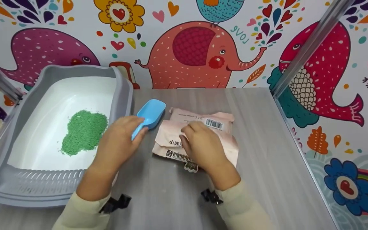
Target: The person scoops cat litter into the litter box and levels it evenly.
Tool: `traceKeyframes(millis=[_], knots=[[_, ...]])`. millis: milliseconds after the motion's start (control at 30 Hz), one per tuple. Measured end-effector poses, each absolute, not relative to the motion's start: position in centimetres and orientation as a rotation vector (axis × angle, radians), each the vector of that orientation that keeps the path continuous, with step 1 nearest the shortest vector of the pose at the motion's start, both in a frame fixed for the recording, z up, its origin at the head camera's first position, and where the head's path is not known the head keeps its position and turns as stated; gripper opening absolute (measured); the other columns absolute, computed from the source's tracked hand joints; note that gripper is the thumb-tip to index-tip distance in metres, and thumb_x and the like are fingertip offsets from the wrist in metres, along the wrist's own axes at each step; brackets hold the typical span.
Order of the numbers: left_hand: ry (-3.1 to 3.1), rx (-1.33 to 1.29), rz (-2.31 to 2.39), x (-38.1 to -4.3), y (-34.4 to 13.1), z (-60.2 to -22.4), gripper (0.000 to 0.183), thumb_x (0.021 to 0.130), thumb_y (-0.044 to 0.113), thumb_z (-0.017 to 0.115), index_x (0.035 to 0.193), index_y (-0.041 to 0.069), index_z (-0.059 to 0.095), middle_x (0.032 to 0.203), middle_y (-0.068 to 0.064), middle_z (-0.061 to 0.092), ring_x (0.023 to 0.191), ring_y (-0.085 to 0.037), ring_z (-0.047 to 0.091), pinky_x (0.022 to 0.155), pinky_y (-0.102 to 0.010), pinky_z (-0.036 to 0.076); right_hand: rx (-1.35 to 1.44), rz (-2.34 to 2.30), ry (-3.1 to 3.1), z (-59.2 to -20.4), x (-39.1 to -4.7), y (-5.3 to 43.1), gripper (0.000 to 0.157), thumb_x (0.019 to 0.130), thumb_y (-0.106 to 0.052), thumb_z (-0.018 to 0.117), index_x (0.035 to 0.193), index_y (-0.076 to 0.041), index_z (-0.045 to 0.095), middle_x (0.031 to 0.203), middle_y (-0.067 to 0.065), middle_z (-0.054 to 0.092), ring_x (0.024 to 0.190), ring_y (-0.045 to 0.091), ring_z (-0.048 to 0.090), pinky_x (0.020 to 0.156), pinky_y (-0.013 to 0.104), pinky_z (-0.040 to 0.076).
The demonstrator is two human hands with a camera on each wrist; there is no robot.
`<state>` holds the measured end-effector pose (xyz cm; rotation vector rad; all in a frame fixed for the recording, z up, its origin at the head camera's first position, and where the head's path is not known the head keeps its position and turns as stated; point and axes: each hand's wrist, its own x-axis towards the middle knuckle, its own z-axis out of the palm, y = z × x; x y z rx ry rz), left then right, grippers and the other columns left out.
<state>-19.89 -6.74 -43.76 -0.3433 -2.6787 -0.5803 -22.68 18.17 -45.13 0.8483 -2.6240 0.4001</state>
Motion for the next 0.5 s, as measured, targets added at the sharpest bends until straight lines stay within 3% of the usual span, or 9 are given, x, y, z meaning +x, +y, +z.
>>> traceKeyframes(millis=[133, 267, 333, 500], knots=[[-2.688, -0.271, -0.593, -21.8, -7.1, -43.2, 0.048, 0.101, 0.039, 0.066, 0.139, 0.009, 0.065, 0.146, -0.015, 0.062, 0.14, -0.034, 0.056, 0.119, -0.05, 0.042, 0.791, 0.431, -2.63, -43.9, -24.5, 17.7, 0.029, 0.095, -0.021, 0.074, 0.12, -0.005, 0.073, 0.113, 0.011, 0.073, 0.106, 0.031, 0.071, 0.094, 0.049, 0.058], [-2.802, -0.182, -0.551, -23.5, -7.2, -43.5, 0.071, 0.1, 0.058, 0.058, 0.158, 0.018, 0.046, 0.169, -0.013, 0.034, 0.16, -0.032, 0.025, 0.131, -0.051, 0.016, 0.695, 0.437, -2.666, -43.8, -25.9, 17.3, 0.05, 0.097, -0.03, 0.073, 0.141, -0.008, 0.064, 0.135, 0.016, 0.067, 0.127, 0.037, 0.063, 0.108, 0.057, 0.05], [-2.84, -0.141, -0.509, -24.2, -7.2, -43.8, 0.078, 0.099, 0.065, 0.054, 0.162, 0.022, 0.038, 0.172, -0.012, 0.024, 0.162, -0.033, 0.015, 0.132, -0.052, 0.01, 0.626, 0.406, -2.704, -43.9, -26.3, 17.0, 0.063, 0.097, -0.04, 0.071, 0.152, -0.015, 0.054, 0.15, 0.014, 0.059, 0.139, 0.037, 0.054, 0.108, 0.064, 0.047], [-2.886, -0.071, -0.445, -25.2, -7.1, -44.8, 0.083, 0.096, 0.073, 0.048, 0.165, 0.03, 0.029, 0.175, -0.011, 0.013, 0.163, -0.038, 0.003, 0.129, -0.064, 0.001, 0.535, 0.297, -2.818, -44.5, -27.4, 16.7, 0.083, 0.098, -0.06, 0.06, 0.165, -0.024, 0.028, 0.173, 0.008, 0.024, 0.161, 0.033, 0.022, 0.125, 0.064, 0.025]])
